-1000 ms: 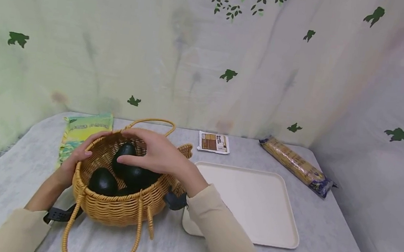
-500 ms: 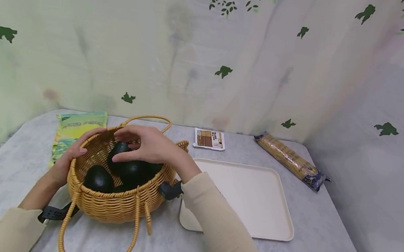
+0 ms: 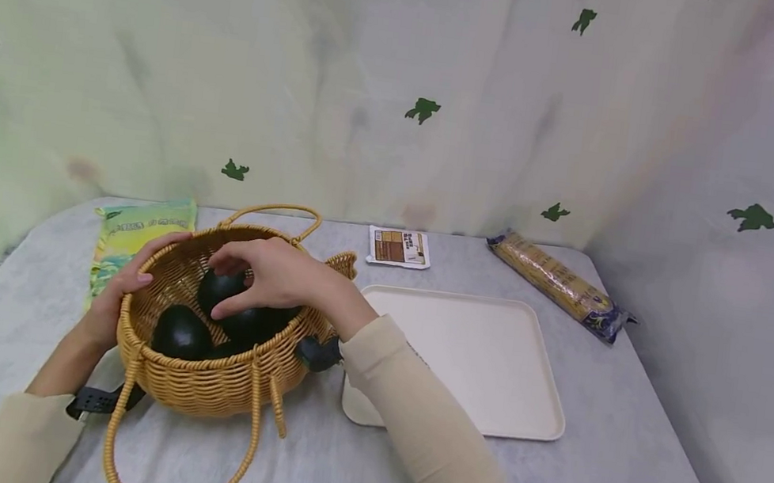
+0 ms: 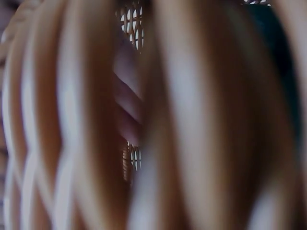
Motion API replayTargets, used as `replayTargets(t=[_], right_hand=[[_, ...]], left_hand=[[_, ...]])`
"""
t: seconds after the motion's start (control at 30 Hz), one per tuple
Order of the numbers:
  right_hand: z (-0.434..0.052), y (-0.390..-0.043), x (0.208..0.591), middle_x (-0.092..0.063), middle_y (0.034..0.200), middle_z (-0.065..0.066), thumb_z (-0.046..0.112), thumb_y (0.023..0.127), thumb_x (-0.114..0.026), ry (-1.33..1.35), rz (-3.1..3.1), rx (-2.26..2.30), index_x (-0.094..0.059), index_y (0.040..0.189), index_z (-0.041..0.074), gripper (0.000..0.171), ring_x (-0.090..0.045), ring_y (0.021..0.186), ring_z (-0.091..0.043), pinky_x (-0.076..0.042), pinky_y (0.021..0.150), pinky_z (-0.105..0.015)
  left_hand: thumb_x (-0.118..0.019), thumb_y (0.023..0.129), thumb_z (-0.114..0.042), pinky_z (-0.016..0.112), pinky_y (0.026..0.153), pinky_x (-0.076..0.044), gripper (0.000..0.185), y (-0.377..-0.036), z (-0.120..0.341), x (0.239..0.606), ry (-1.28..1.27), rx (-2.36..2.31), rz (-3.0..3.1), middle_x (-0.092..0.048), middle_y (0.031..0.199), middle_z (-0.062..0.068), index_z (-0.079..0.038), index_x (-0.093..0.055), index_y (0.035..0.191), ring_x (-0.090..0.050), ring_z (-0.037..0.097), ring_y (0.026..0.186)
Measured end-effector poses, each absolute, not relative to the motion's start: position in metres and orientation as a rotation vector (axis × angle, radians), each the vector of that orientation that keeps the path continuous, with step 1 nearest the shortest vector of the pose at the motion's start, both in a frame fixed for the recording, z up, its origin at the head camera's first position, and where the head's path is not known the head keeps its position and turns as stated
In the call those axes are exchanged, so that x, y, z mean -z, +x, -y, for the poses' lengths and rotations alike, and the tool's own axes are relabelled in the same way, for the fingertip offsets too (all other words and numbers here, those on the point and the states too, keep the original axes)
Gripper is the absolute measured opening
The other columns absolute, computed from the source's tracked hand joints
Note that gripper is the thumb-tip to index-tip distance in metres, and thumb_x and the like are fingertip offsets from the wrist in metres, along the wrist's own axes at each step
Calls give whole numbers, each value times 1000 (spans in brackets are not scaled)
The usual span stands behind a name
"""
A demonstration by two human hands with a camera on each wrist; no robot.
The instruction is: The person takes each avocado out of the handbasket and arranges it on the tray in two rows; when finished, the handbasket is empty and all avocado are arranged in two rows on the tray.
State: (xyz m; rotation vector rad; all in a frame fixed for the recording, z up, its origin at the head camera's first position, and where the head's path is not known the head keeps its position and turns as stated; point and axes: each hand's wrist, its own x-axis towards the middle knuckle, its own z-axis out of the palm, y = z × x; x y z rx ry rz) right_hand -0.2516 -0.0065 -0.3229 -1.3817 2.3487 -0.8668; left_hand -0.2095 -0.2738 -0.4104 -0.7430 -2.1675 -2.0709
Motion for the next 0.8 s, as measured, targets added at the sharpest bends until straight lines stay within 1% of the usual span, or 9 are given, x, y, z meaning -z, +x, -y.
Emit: replayTargets(t=[0.07, 0.17, 0.3, 0.53, 0.8], right_hand=[[8, -253, 321, -66, 136, -5, 34, 88, -83, -1392, -2348, 844, -58, 142, 7, 65, -63, 124, -17, -52, 99, -26], [8, -253, 321, -66, 137, -6, 34, 88, -83, -1381, -2344, 817, -58, 142, 7, 65, -64, 125, -19, -51, 100, -27], [9, -254, 321, -65, 138, -5, 36, 88, -82, -1365, -2355, 765, -58, 142, 9, 65, -64, 124, -19, -50, 100, -23], [10, -252, 318, -64, 138, -4, 36, 88, -82, -1364, -2383, 638, -59, 142, 11, 65, -67, 116, -19, -48, 94, -18], [12, -251, 317, -65, 138, -1, 33, 85, -85, -1369, -2406, 521, -60, 141, 12, 65, -64, 119, -17, -47, 97, -21]], left_hand=[[-32, 99, -22, 23, 100, -48, 61, -210, 274, 409, -724, 2073, 2165, -39, 156, 3, -12, -36, 159, -39, 23, 138], [-32, 98, -21, 23, 100, -48, 62, -210, 273, 409, -716, 2080, 2171, -39, 156, 3, -11, -36, 159, -39, 24, 139], [-32, 98, -21, 23, 101, -48, 62, -210, 272, 409, -711, 2080, 2177, -39, 156, 3, -11, -35, 159, -39, 24, 139], [-34, 98, -21, 21, 101, -46, 62, -209, 272, 407, -689, 2076, 2181, -38, 157, 3, -13, -37, 159, -38, 22, 139], [-32, 100, -21, 21, 102, -46, 61, -209, 273, 407, -736, 2079, 2173, -38, 158, 0, -14, -36, 160, -38, 18, 139]])
